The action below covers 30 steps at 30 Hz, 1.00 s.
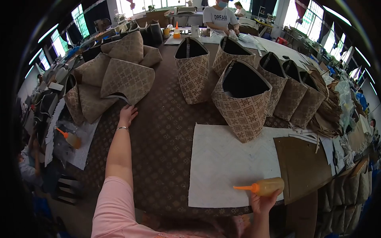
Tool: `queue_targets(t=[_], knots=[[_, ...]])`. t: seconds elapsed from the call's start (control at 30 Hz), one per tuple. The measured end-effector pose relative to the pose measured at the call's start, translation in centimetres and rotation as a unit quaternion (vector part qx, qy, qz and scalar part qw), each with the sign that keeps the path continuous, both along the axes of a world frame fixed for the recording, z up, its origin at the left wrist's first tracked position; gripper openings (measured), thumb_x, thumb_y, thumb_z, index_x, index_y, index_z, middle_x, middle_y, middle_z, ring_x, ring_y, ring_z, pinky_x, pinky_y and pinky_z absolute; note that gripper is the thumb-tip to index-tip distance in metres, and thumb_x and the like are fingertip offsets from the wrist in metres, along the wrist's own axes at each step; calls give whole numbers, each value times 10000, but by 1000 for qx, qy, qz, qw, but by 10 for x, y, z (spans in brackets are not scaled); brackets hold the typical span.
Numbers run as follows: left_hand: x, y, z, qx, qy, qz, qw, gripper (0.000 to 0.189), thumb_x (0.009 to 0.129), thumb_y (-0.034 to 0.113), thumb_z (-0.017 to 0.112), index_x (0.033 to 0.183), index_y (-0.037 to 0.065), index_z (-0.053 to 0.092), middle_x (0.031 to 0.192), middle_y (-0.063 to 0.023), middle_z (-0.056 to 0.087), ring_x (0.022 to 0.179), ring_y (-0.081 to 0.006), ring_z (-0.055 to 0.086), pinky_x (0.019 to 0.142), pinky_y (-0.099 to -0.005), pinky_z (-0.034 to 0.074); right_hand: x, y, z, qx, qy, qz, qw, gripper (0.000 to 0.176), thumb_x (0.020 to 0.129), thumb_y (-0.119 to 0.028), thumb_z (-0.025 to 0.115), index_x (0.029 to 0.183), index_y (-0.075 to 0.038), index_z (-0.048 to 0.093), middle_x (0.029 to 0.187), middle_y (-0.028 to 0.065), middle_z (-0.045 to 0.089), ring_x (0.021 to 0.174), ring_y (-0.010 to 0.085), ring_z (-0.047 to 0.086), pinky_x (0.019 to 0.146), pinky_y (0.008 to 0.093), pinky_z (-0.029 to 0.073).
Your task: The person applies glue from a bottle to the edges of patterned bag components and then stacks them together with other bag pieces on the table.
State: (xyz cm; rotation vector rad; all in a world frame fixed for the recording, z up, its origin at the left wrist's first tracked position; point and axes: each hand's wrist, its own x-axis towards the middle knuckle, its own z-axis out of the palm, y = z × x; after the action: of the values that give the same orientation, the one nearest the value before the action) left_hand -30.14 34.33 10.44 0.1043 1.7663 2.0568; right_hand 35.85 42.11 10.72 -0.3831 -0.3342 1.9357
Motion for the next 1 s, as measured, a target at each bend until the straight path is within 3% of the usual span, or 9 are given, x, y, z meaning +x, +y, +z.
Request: queue_targets(t=[0.13,0.27,0.33,0.4,0.6,0.73,0.8,0.93,1.0], knots=[[10,12,8,-90,44,-6,995,356,850,137,610,1169,-9,550,907,-57,595,722,-149,567,649,-292,510,-1,2,1,18,-11,5,1000,626,826,-520,577,1262,-102,409,1201,120,527,1069,315,561,849,504,510],[6,14,-18,-145,129,11,981,209,839,176,634,960,5,619,770,-22,570,663,-123,526,631,-260,466,-5,0,5,8,-9,13,1000,647,804,-518,608,1252,-93,415,1205,115,526,1076,315,559,858,506,507],[13,-1,-27,-230,321,-67,916,177,832,175,639,816,8,581,722,-20,548,611,-111,498,584,-253,419,-5,0,7,8,-11,15,1000,656,801,-517,612,1251,-83,411,1207,121,522,1080,314,556,864,498,506],[33,-27,-33,-203,359,-97,906,176,839,159,624,776,25,528,697,-15,518,626,-111,501,564,-258,404,-7,-1,8,5,-12,16,1000,665,798,-516,617,1249,-74,408,1210,126,518,1083,314,553,869,490,505],[126,-180,26,-78,123,-159,976,116,898,145,552,970,66,506,869,-6,519,761,-122,555,653,-267,496,-6,2,5,-9,13,29,999,670,804,-507,616,1252,-63,390,1215,134,509,1088,315,549,881,477,502],[126,-286,25,0,150,27,988,216,907,200,562,1075,83,494,919,-24,555,848,-145,571,672,-289,504,-5,2,6,16,18,40,999,673,810,-499,613,1264,-59,383,1248,139,485,1153,315,500,943,461,456],[128,-326,15,32,21,112,993,334,893,302,586,1124,98,457,986,-52,556,884,-187,580,694,-303,506,-7,-1,8,5,4,26,1000,676,806,-510,614,1257,-61,385,1230,129,498,1124,307,524,909,451,486],[190,-324,30,-7,-156,20,988,472,878,437,559,1195,114,425,1095,-92,531,899,-228,584,717,-311,504,-4,0,-1,15,33,45,998,690,807,-506,614,1280,-68,368,1257,131,472,1172,303,480,973,440,427],[226,-297,58,-37,-181,-189,964,568,871,530,505,1236,105,413,1101,-117,534,847,-243,590,711,-319,491,-5,0,-5,10,44,47,998,699,806,-500,616,1292,-69,358,1282,126,448,1213,300,435,1028,443,363]])
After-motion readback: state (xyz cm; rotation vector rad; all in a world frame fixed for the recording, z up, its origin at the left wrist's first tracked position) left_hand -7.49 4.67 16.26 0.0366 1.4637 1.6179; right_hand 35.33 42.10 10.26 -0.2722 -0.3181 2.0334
